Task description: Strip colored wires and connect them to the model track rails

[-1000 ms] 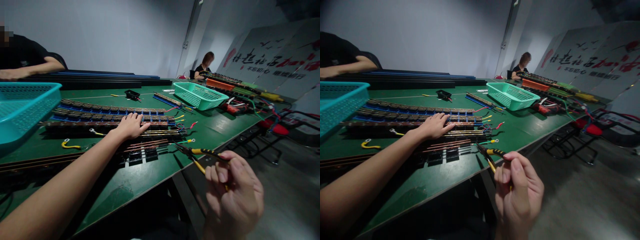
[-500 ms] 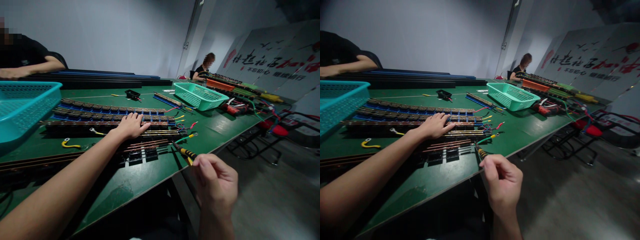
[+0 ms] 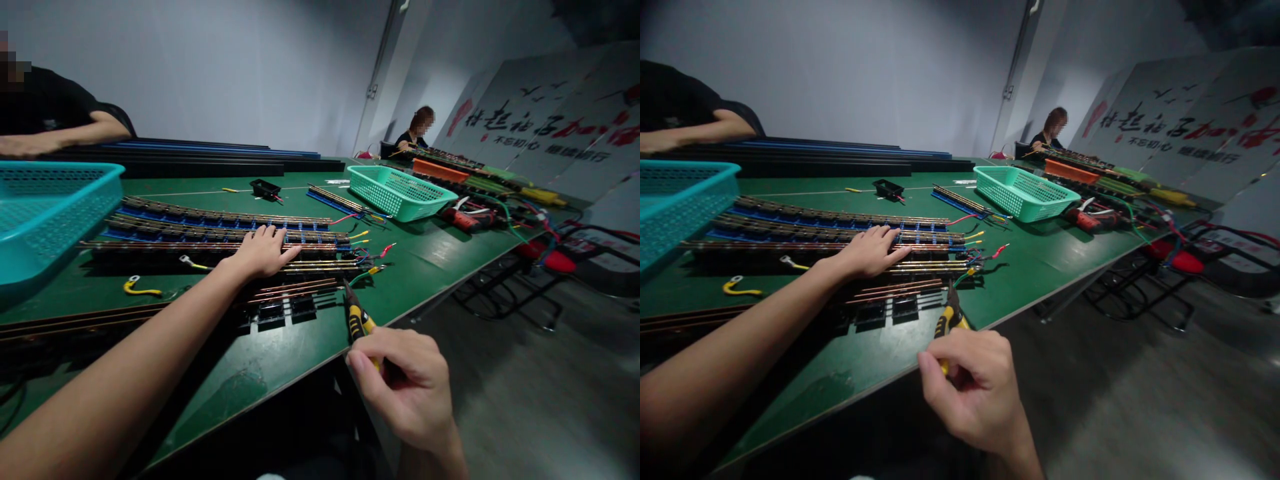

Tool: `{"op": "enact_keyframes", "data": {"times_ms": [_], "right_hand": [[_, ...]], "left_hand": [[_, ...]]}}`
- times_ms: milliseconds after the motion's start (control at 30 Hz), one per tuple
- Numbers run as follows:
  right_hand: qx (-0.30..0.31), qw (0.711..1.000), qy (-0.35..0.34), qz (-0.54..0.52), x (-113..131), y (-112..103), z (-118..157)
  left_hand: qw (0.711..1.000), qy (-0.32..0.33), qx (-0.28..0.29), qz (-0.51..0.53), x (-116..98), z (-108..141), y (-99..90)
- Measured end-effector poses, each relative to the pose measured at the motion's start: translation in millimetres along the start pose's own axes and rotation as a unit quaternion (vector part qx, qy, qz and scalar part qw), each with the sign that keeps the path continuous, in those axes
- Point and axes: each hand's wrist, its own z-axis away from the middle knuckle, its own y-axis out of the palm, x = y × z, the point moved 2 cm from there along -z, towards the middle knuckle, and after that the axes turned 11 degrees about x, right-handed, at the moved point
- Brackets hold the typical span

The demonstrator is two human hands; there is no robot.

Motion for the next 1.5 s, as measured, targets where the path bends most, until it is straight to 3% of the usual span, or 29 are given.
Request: {"op": "enact_keyframes", "data": {"times_ms": [100, 200, 333, 500, 600, 800, 1000, 1100, 1233, 1400, 1500], "right_hand": [[-0.003, 1.000, 0.002, -0.012, -1, -2, 1], [-0.085, 0.993, 0.059, -0.054, -8, -3, 7], [-0.228, 0.952, 0.149, -0.143, -19, 0, 17], [-0.318, 0.896, 0.186, -0.248, -23, 4, 16], [-0.337, 0.877, 0.188, -0.285, -22, 3, 12], [-0.330, 0.881, 0.123, -0.316, -19, -4, 8], [-0.362, 0.880, 0.070, -0.301, -5, -21, 6], [-0.376, 0.879, 0.049, -0.288, 5, -29, -11], [-0.405, 0.873, 0.011, -0.271, -2, -36, -61], [-0.342, 0.896, 0.070, -0.274, -61, -32, -134], [-0.300, 0.901, 0.096, -0.298, -100, -23, -157]], "left_hand": [[1.000, 0.000, 0.000, 0.000, 0, 0, -0.1], [1.000, -0.001, -0.002, 0.001, 0, 0, -0.3], [1.000, -0.001, 0.004, 0.000, 0, 0, -0.7], [1.000, -0.001, 0.007, 0.002, -1, 1, -1.9], [1.000, -0.001, 0.007, 0.003, -1, 2, -2.5], [1.000, -0.003, 0.009, 0.001, 0, 1, -2.5], [1.000, -0.002, 0.005, 0.002, 0, 1, -0.9], [1.000, -0.006, 0.007, 0.003, 0, 1, -1.4], [1.000, -0.002, 0.008, 0.006, -1, 4, -3.1], [1.000, -0.001, 0.007, 0.005, -1, 5, -3.3], [1.000, -0.001, 0.005, 0.006, -1, 5, -2.9]]}}
